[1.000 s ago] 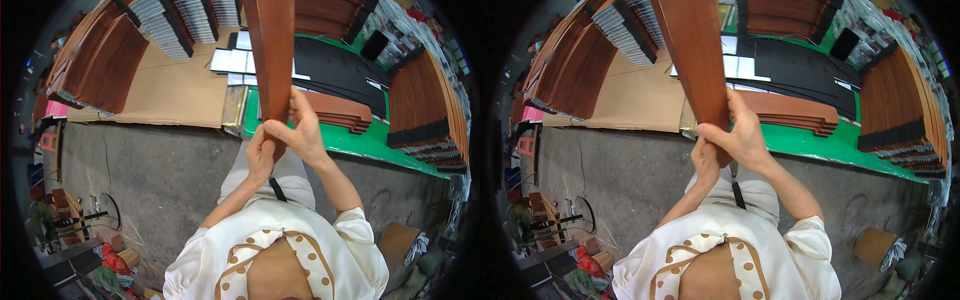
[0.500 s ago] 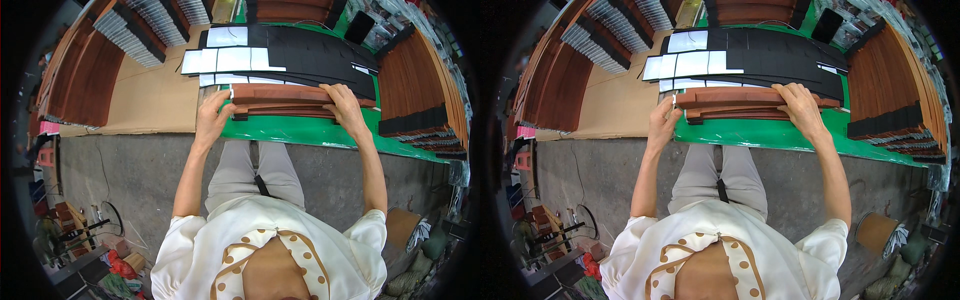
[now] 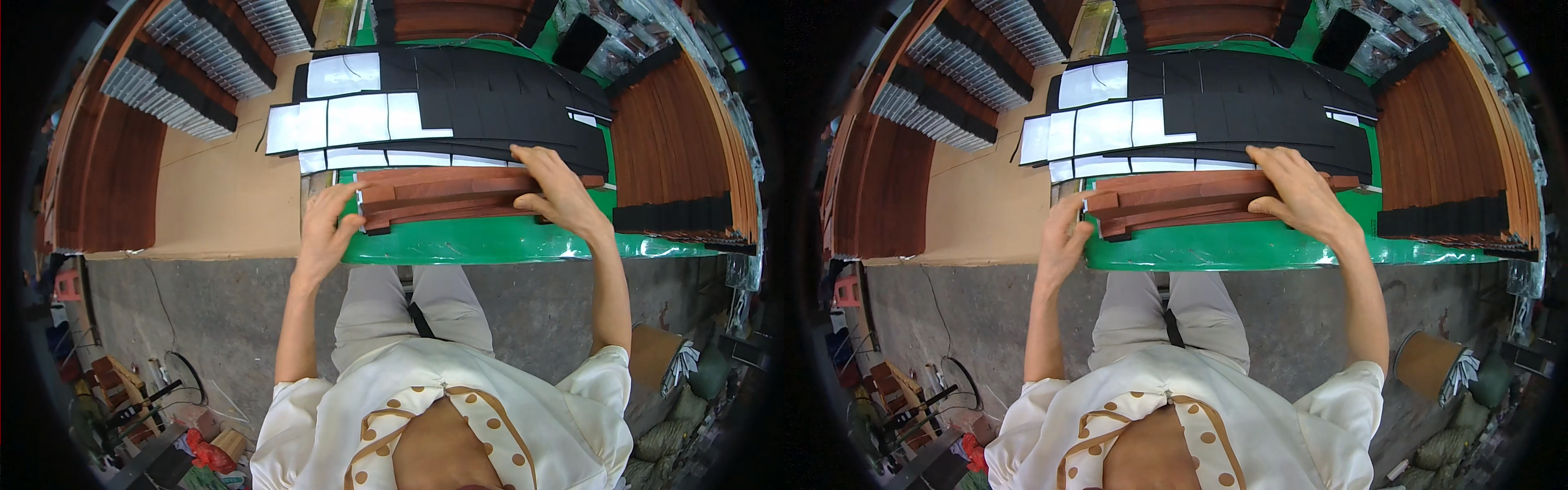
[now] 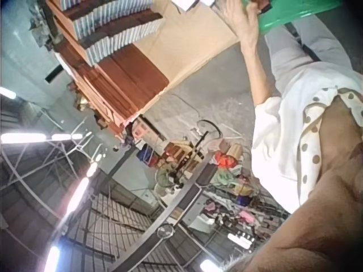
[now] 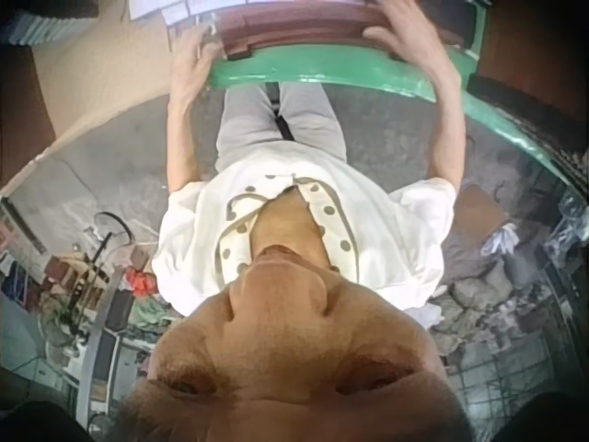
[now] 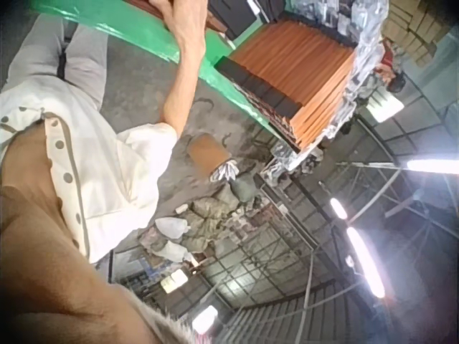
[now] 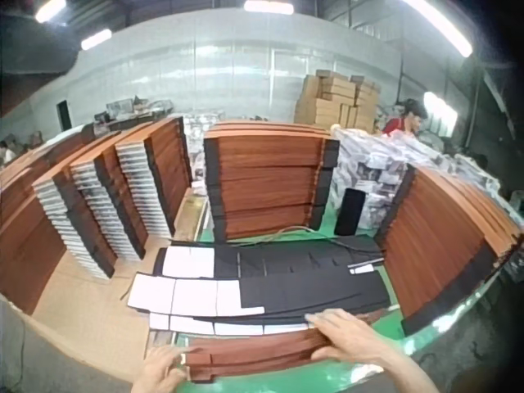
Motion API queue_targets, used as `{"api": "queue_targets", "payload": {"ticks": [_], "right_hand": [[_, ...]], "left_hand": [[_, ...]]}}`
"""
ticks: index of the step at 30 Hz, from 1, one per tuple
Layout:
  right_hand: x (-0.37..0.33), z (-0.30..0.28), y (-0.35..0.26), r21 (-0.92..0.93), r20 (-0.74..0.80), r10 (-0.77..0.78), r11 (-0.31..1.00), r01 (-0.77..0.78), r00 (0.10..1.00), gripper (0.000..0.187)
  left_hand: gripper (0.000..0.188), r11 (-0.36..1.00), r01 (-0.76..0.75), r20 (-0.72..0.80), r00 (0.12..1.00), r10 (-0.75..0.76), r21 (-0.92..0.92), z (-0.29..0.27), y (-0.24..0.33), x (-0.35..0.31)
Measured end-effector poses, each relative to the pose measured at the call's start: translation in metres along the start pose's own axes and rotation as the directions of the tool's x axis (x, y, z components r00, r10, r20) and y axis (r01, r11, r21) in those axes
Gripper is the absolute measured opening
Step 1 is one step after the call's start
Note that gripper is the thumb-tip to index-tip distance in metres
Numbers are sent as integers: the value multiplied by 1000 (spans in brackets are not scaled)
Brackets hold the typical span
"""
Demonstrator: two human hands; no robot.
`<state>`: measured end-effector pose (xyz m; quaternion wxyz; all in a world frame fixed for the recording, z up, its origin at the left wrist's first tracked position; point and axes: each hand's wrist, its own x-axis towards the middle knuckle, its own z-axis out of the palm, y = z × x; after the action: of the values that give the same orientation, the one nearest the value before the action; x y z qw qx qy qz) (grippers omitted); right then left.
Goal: Applying black adhesive or padding strips to the edges of wood planks in a manufacturing environment.
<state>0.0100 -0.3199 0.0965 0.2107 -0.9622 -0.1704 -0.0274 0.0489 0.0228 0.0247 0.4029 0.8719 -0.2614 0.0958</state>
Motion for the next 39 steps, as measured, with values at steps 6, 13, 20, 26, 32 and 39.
{"api": "queue_targets", "payload": {"ticks": [6, 13, 20, 26, 32, 39], "right_hand": [[76, -8, 5, 13, -73, -152, 988, 153, 986, 32], [151, 65, 28, -230, 307, -260, 913, 336, 916, 18], [161, 77, 35, -299, 389, -417, 787, 540, 822, 12], [158, 82, 39, -320, 385, -492, 723, 613, 781, 12], [167, 65, 57, -22, 157, -158, 986, 163, 975, 14], [113, 4, 0, 244, -56, -76, 966, 88, 996, 14]], "left_hand": [[27, 984, 40, 40, 999, -34, -172, -12, -26, 70], [31, 887, -460, 432, 810, 397, 47, 50, -45, 125], [31, 885, -462, 399, 823, 405, 54, 67, -61, 123], [33, 877, -472, 376, 832, 409, 91, 69, -62, 120], [28, 924, -381, 451, 831, 326, 33, 63, -56, 125], [20, 944, 106, 151, 987, -61, -311, 3, -10, 135]]}}
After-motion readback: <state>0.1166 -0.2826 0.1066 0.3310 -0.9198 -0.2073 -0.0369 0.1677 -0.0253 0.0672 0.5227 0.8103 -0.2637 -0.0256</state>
